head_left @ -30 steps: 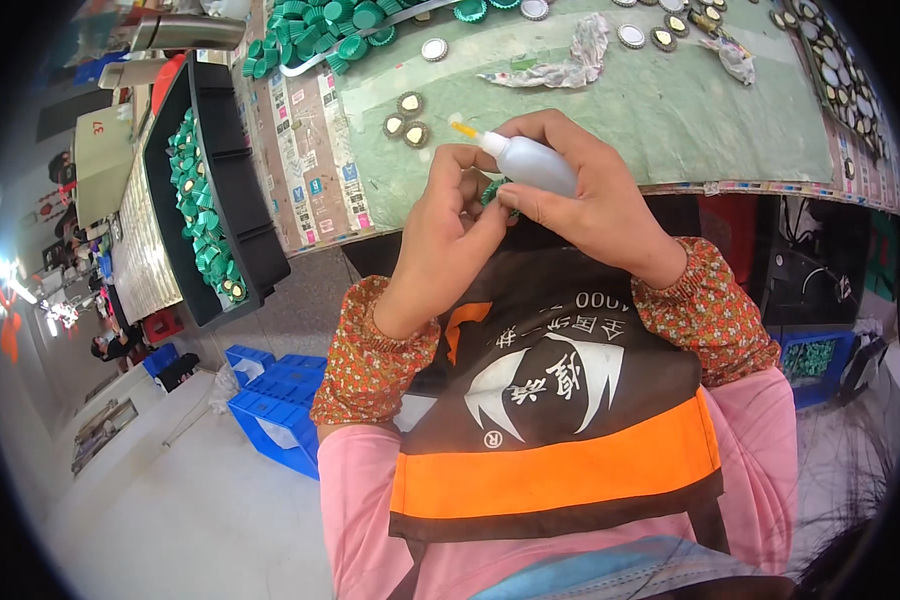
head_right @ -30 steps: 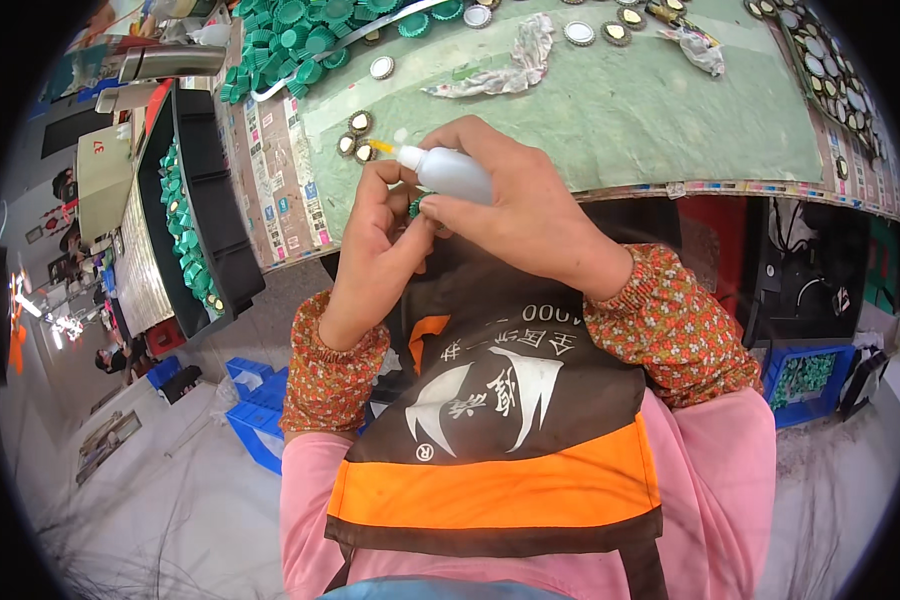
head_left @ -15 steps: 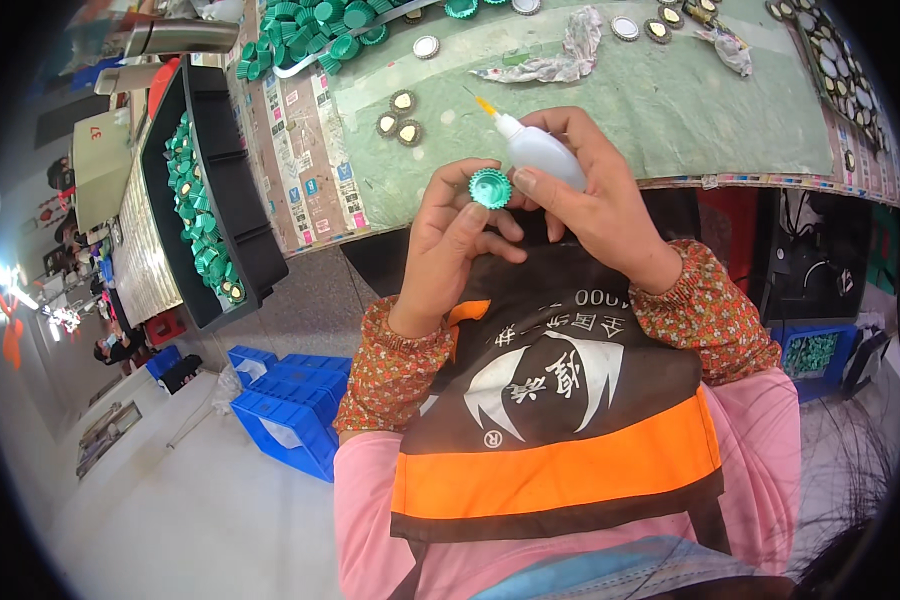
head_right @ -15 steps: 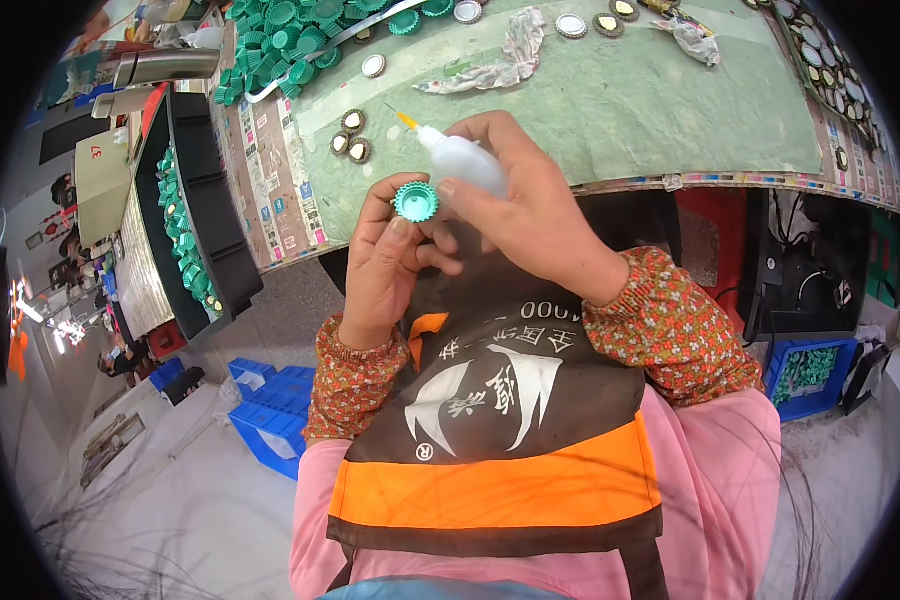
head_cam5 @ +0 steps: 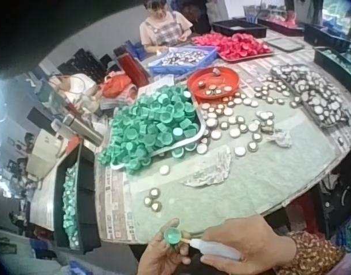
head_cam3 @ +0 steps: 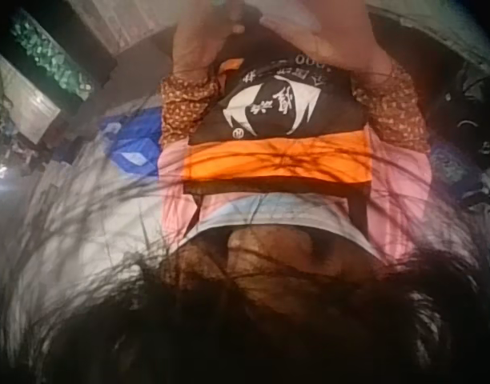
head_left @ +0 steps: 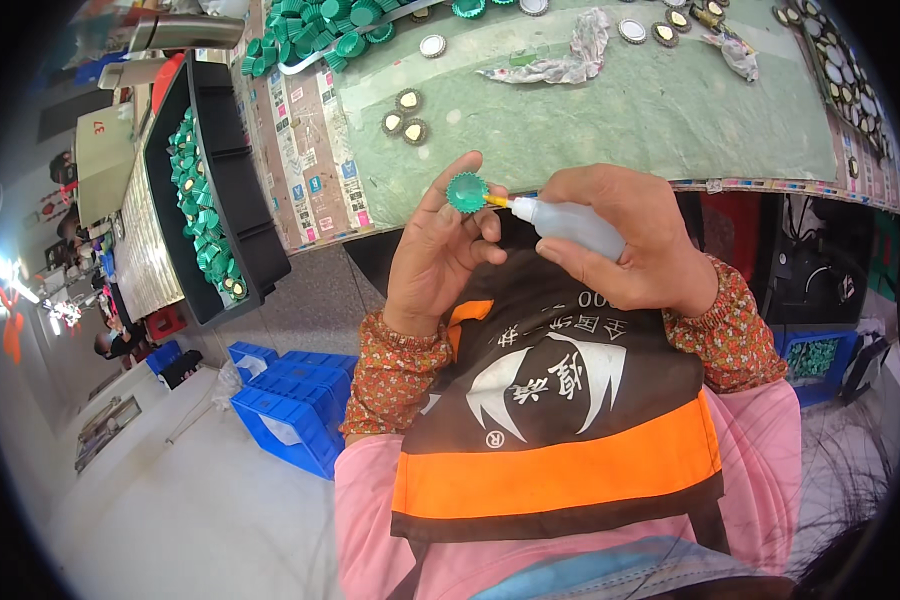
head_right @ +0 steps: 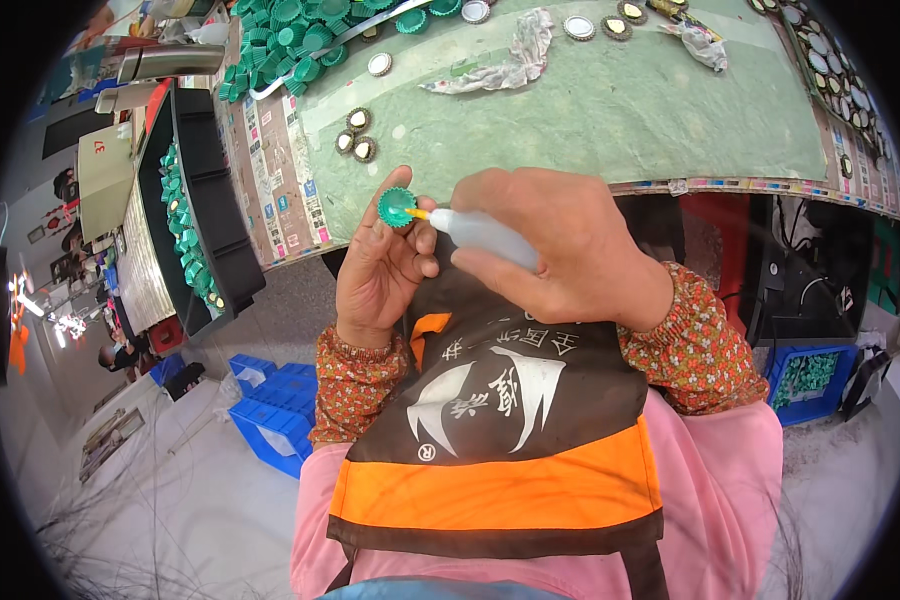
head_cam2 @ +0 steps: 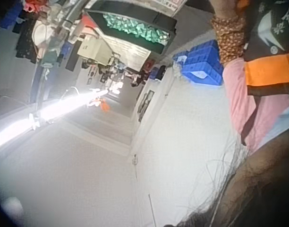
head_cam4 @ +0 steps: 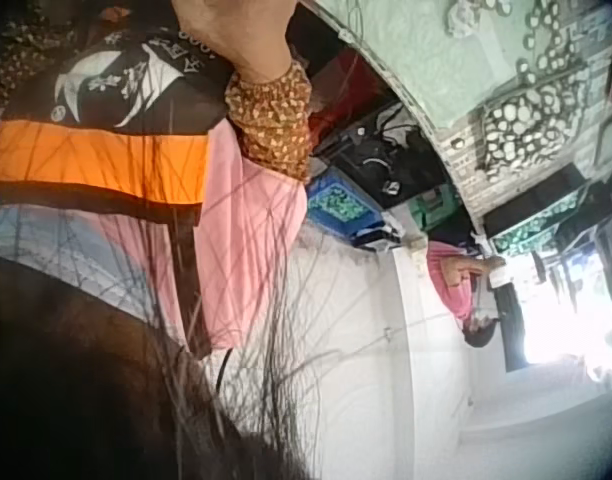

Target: The person repeatedly applies glue from a small bottle into green plastic bottle caps and then presses a small round metallic piece into each cap. The person handles the caps and metallic pieces one at a time, placing the assembled units on the table. The workspace contains piles of green caps and metallic pieces.

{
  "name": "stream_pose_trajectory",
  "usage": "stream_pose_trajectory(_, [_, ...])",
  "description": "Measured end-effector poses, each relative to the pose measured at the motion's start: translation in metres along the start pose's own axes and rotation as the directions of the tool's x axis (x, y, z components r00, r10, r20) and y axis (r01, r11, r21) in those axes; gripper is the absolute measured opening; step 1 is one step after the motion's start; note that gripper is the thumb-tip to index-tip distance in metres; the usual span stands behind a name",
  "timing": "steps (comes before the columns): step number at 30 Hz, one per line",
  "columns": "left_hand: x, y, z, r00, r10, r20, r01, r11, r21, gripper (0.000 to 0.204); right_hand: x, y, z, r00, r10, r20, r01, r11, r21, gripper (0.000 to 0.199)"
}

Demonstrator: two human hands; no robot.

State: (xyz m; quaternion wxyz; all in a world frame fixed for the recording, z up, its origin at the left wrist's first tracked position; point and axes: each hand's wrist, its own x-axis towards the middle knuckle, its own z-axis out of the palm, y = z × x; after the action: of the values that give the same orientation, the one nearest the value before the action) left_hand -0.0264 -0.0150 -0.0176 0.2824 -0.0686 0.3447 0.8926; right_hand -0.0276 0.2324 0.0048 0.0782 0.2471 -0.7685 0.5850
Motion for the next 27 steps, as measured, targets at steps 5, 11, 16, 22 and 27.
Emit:
stream_pose_trajectory(5, [-0.0026,-0.0001,-0.0048,1.0,-0.016,-0.014,0.017,0.999,0.052,0.058,-0.001,-0.0032,0.0037,0.999,-0.039,0.003,0.039,0.998,-0.042,0.028])
stream_pose_trajectory(11, [-0.0036,-0.001,-0.0059,0.999,-0.04,-0.018,0.041,0.995,0.094,0.056,0.0008,-0.0056,0.0049,0.999,-0.029,0.039,0.032,0.998,-0.061,0.027])
stream_pose_trajectory(16, [-0.0048,-0.0029,-0.0056,0.999,-0.047,-0.017,0.049,0.992,0.119,0.055,-0.0002,-0.0055,0.0081,0.999,-0.021,0.039,0.023,0.999,-0.046,0.026])
stream_pose_trajectory(22, [-0.0065,-0.0036,-0.0043,0.998,-0.05,-0.024,0.053,0.99,0.135,0.054,-0.0004,-0.0044,0.0088,0.997,-0.002,0.075,0.006,0.999,-0.047,0.027])
stream_pose_trajectory(27, [-0.0082,-0.0059,-0.0077,0.997,-0.062,-0.035,0.066,0.988,0.14,0.054,-0.0006,-0.0053,0.0094,0.996,0.013,0.085,-0.01,0.999,-0.041,0.026])
